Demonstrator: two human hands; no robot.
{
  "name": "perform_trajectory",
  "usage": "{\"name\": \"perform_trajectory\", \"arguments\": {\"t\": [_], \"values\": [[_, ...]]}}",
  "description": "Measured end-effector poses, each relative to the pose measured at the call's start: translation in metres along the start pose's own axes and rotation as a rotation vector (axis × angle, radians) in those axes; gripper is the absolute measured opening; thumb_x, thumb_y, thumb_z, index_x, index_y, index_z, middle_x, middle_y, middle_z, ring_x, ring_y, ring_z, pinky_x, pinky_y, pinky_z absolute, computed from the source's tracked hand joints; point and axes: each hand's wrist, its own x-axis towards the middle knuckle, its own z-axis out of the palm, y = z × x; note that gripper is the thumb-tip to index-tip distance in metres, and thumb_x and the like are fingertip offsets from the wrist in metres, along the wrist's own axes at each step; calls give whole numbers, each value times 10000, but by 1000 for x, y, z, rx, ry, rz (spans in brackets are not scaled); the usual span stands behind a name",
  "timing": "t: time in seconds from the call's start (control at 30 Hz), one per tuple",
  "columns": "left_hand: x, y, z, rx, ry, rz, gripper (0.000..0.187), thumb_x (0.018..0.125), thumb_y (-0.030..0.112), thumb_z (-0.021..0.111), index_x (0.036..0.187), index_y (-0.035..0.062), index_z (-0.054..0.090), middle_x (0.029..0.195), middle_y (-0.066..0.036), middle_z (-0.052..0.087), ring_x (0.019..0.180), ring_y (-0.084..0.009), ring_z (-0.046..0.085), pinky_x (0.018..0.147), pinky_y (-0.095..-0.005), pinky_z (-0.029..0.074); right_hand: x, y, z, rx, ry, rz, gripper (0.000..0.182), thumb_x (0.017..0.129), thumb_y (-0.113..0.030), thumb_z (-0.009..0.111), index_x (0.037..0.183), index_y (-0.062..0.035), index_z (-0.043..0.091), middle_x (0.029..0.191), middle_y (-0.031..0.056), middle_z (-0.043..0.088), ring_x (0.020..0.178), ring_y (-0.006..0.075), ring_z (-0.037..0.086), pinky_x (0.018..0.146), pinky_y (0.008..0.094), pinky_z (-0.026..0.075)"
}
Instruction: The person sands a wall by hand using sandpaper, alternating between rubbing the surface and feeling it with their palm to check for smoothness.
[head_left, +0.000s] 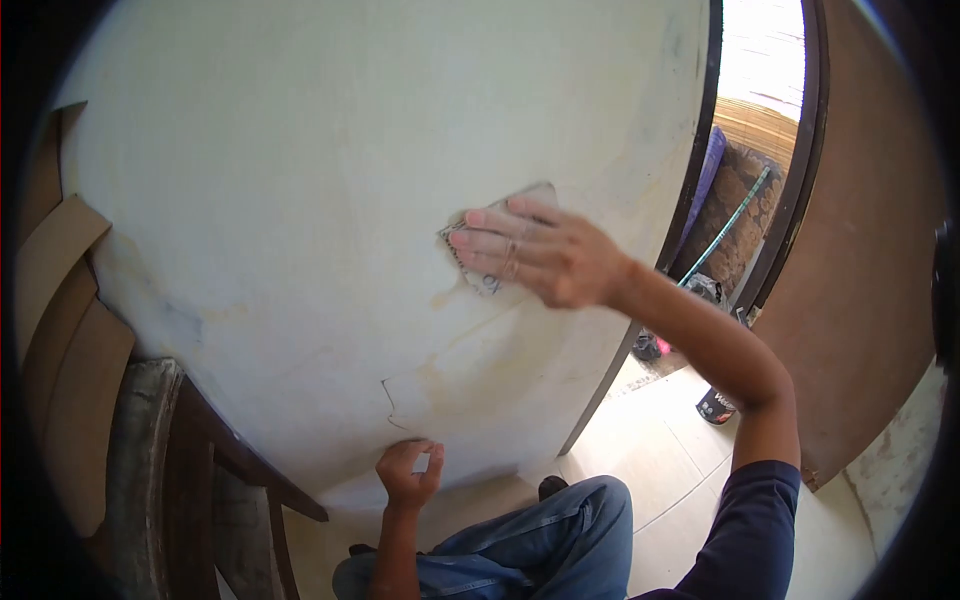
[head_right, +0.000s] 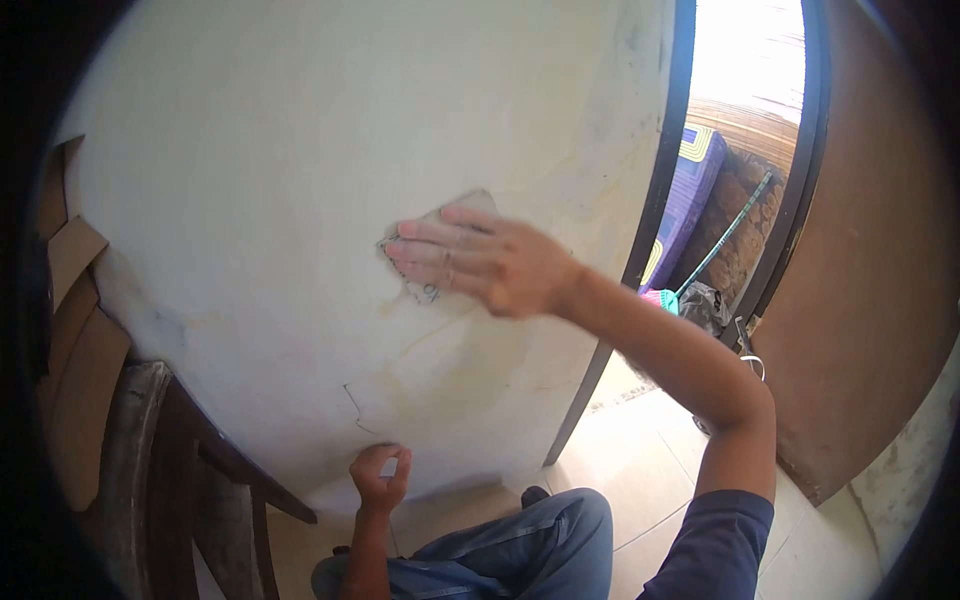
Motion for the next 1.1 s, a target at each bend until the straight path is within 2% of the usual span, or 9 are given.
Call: {"name": "perform_trajectory", "arguments": {"t": [0.2,0.33,0.43,0.53,0.6,0.67,0.87,1.0,1.1], "values": [[0,0,-2,15,11,11,107,766,113,766,743,58,677,722,-101,695,664,-281,679,622,-361,531,15,42,-1,-237,470,415,677,729,57,590,1393,-66,539,1468,156,498,1394,327,434,1160,532,289],[-4,-8,-1,38,1,11,87,783,88,746,759,34,682,740,-120,699,679,-287,681,657,-359,532,0,23,-8,-24,14,-23,597,793,25,610,1378,-83,557,1473,110,505,1390,295,445,1161,455,314],[-7,-9,0,44,-10,29,101,784,91,749,752,30,675,737,-123,697,666,-283,678,647,-355,530,0,80,-25,-257,400,304,597,820,6,564,1405,-111,529,1461,115,512,1388,292,441,1126,497,335],[-9,-7,-2,57,-30,13,111,789,96,750,750,28,670,730,-124,693,655,-276,676,638,-355,528,-2,61,-5,-299,410,315,625,812,7,568,1423,-105,505,1485,96,488,1402,276,423,1143,507,317],[-8,-10,-1,67,-30,14,113,795,97,747,753,28,669,724,-123,690,648,-271,674,628,-352,527,-9,14,-7,56,47,116,650,811,14,564,1442,-117,484,1504,62,467,1403,253,421,1184,496,275],[-12,-14,-1,57,-30,-31,119,790,103,749,730,42,666,707,-115,685,643,-273,670,624,-350,525,-14,45,-16,-80,85,64,643,816,6,568,1442,-110,483,1505,71,467,1405,262,420,1174,488,287],[-12,-17,-2,63,-11,-8,130,809,104,739,740,23,665,683,-113,677,602,-237,655,603,-325,517,10,96,-28,-317,566,427,547,851,15,576,1389,-75,534,1442,119,526,1387,334,429,1146,484,315],[-11,-15,2,46,3,-25,126,806,94,743,738,22,664,679,-111,674,603,-230,652,606,-319,515,-11,61,-24,-33,143,60,608,800,66,559,1378,-118,551,1452,68,529,1389,274,443,1154,451,330],[-14,-17,3,35,-1,-8,159,800,108,748,701,39,644,680,-115,672,620,-259,665,604,-335,528,3,141,-50,-317,466,156,605,772,82,544,1344,-111,579,1430,73,546,1362,262,471,1148,429,335]]}}
